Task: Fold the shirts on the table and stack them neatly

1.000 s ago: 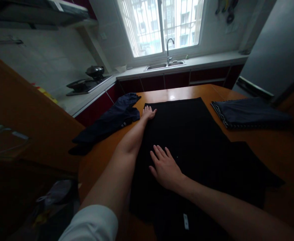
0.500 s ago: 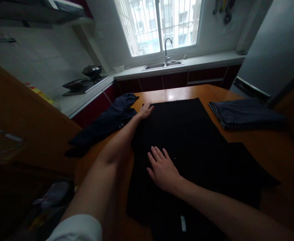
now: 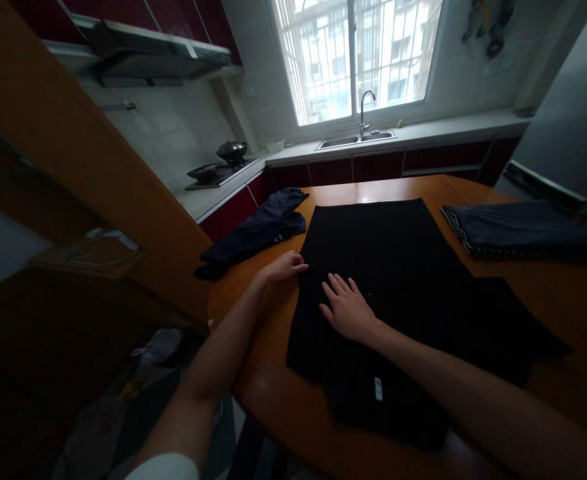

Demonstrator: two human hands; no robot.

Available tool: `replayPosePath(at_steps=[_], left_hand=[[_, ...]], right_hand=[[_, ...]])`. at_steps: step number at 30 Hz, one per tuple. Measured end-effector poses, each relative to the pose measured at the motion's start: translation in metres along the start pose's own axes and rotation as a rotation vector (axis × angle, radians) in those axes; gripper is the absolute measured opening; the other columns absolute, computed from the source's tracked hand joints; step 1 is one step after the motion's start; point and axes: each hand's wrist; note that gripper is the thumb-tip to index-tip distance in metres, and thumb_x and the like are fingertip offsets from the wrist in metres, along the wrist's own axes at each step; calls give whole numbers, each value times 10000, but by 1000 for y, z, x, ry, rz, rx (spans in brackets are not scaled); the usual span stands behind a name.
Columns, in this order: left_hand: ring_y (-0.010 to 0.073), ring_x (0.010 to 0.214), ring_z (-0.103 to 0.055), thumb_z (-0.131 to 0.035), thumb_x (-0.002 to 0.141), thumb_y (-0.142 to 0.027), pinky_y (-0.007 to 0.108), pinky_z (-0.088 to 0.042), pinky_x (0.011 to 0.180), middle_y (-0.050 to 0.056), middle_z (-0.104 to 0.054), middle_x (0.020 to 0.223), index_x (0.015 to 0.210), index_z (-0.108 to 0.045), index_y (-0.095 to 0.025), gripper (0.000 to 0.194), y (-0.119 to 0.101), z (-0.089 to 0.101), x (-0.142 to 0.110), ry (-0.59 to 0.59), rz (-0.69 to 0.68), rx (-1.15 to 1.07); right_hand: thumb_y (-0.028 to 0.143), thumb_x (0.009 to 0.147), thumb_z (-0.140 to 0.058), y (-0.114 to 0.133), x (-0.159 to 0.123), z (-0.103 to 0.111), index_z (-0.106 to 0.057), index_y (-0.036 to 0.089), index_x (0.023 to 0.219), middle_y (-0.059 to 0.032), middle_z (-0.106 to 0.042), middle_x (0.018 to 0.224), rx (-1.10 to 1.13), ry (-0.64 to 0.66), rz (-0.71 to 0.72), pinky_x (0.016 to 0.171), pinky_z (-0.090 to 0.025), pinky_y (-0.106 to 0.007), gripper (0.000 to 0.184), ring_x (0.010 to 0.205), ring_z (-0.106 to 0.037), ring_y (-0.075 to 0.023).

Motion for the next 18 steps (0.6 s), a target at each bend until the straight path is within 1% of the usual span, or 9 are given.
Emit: replayPosePath(at_steps=[3,6,12,15,18], left_hand=[[209,802,-607,-632,846,-558,323,-489,788,53,-605,843,744,-699,-186,392,-1,-6,-5,-39,-28,-9],[204,842,-593,-669,838,-489,332,-492,844,41,-589,861,789,-687,-193,301,-1,-10,-9,-77,-52,-72],[189,842,-581,-693,823,-340,335,-498,855,30,-587,873,842,-668,-185,159,0,-12,-15,-115,-86,-136],[193,871,-592,-699,814,-331,329,-495,861,38,-614,906,883,-683,-178,169,0,-11,-16,-110,-101,-162],[208,900,-610,-655,862,-390,334,-492,862,52,-642,934,927,-711,-175,232,0,-12,-14,-82,-99,-189]], right_hand=[[425,1008,-413,-1,-1,0,-442,102,1526,-184,-296,1643,-11,-6,2,1231,-172,-523,611,1534,-241,-295],[431,1009,-416,-1,-1,1,-449,101,1522,-186,-308,1639,-14,-1,2,1230,-177,-517,611,1532,-247,-298],[423,1010,-419,0,-2,3,-453,102,1521,-187,-304,1641,-8,10,1,1233,-169,-505,604,1533,-244,-295],[428,1010,-415,0,-1,2,-448,102,1524,-187,-298,1643,-12,18,-1,1231,-175,-506,610,1531,-250,-297],[422,1011,-410,-1,-1,0,-444,99,1526,-188,-299,1643,-20,9,0,1232,-173,-509,609,1531,-249,-301]])
Point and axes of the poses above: each hand's wrist, its own x-axis towards the middle knuckle, its own z-axis out of the back of the hand, y = z × x
